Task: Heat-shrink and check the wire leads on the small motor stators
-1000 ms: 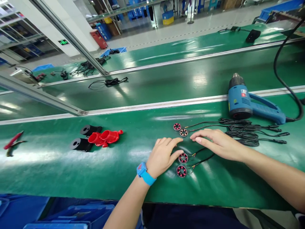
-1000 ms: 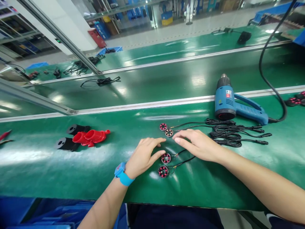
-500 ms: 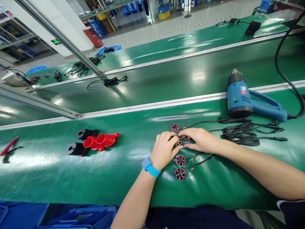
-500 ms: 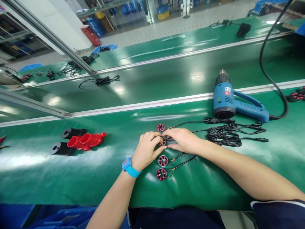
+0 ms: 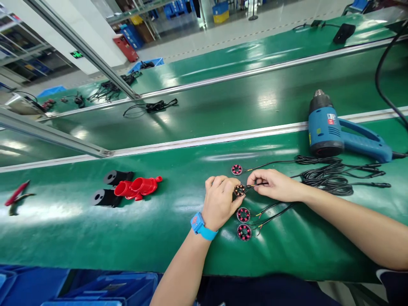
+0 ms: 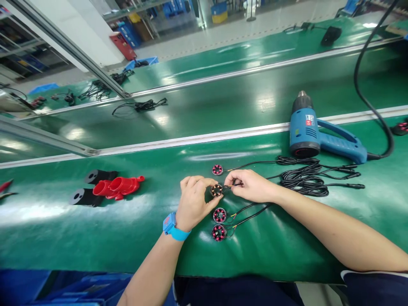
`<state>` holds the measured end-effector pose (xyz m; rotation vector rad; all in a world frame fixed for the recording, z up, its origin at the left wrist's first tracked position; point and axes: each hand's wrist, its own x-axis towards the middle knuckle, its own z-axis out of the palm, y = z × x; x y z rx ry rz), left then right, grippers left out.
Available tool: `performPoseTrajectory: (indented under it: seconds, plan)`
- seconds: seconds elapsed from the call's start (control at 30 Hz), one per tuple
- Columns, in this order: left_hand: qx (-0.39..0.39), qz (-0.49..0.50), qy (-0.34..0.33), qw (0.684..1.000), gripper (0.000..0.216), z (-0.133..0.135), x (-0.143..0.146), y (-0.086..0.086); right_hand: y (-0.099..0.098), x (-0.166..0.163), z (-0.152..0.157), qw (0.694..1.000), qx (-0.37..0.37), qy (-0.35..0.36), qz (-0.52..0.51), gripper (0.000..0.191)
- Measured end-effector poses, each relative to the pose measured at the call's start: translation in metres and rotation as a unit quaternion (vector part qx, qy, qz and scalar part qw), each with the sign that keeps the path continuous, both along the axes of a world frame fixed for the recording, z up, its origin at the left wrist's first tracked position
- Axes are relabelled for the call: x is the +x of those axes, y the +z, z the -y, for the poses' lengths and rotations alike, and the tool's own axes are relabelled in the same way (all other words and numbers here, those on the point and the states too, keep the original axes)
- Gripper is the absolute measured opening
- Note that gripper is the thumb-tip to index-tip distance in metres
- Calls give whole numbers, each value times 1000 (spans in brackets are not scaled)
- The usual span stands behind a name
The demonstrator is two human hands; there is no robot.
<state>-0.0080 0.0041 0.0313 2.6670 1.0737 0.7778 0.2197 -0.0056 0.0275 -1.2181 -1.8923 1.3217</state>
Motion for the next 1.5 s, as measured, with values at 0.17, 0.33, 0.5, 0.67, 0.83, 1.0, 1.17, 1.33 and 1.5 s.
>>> performPoseTrajectory:
  seconds: [0.17,0.33,0.5,0.67,0.83,1.0,1.17,1.33,1.5]
  plan:
    - [-48,0,17,999,41,-3,-3,1,4,5,2,992,105,-18,61,28]
    - [-77,17,4,997,43,-4,-4,1,2,7,3,992,95,-37,70,34]
    - [-58,22,-19,998,39,-3,-4,1,6,8,0,999,10,7,32,37]
    - [-68,62,-35,995,39,-2,-1,2,12,10,-3,996,-64,53,-40,23]
    - [-80,76,-43,993,33,2,2,2,9,7,-3,965,-220,10,-142,23]
    - [-86,57,-42,994,31,1,1,2,5,3,-4,954,-255,8,-155,24]
    - [-167,-21,-96,981,20,-9,-7,4,7,7,-2,989,-110,82,-56,41]
    - [-201,34,-85,975,17,-19,-12,5,23,16,-1,990,81,44,104,42]
    - [-122,-5,41,992,27,-32,-1,2,29,17,-16,960,181,9,211,39]
